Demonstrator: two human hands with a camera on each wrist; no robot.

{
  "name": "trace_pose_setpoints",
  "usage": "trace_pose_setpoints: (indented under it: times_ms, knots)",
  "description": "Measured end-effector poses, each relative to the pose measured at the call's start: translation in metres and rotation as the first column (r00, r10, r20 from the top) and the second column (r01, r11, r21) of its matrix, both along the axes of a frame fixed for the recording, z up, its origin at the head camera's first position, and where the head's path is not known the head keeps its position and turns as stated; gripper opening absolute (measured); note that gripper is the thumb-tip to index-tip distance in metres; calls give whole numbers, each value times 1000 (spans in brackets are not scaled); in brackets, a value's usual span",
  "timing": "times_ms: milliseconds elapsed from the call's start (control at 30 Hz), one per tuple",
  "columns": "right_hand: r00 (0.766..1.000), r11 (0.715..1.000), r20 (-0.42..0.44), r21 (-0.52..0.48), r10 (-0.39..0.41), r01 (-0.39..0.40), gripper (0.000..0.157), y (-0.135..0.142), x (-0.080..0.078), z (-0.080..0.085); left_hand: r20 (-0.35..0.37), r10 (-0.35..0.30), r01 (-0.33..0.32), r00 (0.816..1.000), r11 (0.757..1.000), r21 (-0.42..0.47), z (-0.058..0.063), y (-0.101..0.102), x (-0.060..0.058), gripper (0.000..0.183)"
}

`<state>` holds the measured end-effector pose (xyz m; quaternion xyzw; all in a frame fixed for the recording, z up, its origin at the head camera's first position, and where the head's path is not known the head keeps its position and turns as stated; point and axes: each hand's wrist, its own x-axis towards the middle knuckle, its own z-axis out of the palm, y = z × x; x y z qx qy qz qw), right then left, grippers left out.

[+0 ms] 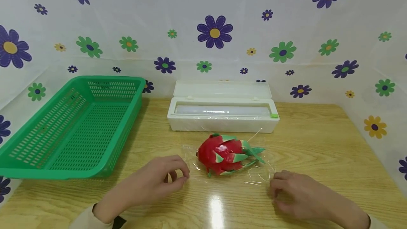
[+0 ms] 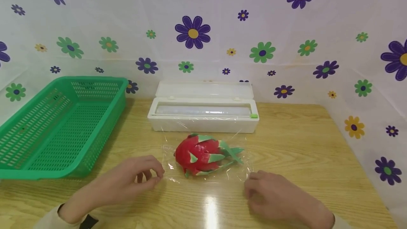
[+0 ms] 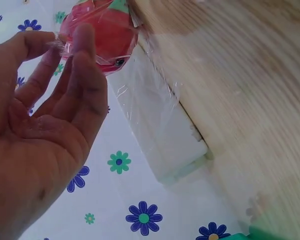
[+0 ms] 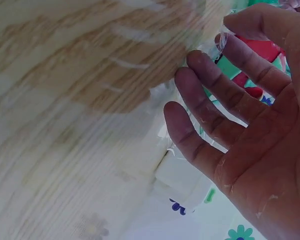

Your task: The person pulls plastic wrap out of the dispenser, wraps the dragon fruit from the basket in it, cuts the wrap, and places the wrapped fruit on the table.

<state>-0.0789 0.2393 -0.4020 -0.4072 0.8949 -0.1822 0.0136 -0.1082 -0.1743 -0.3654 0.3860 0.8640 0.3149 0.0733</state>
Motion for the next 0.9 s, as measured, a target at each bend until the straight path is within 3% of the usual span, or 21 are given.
trace_pose_setpoints:
  times_ms: [100,233,400,467,600,700,733,833,900]
  knots:
    - [1000,999,25,-49,14,-13,34,1,0,2,65,7,-11,998,998,58,2,-1,-1,8]
    - [990,983,130,-181,51,-26,38,4,-2,5,102,43,-55,994,992,114,2,-3,-1,8]
    - [946,940,320,-337,53,61,31,10,-7,4,119,109,-127,987,979,158,0,-7,-3,9]
    - [910,914,409,-391,64,112,25,13,-8,2,139,133,-156,981,973,168,0,-9,-5,8]
    - [814,864,566,-469,132,186,14,15,-10,1,164,174,-204,971,962,184,-2,-13,-7,8]
    - [762,840,628,-491,158,230,8,15,-11,2,164,200,-230,966,954,191,-3,-14,-9,11]
    - [757,837,635,-492,154,242,7,14,-11,3,168,206,-237,964,952,192,-4,-14,-9,11]
    - [806,848,584,-473,96,241,18,12,-10,4,173,223,-256,959,945,202,-5,-13,-9,11]
    - [866,870,497,-448,50,207,28,10,-9,3,149,236,-263,960,943,203,-6,-12,-9,11]
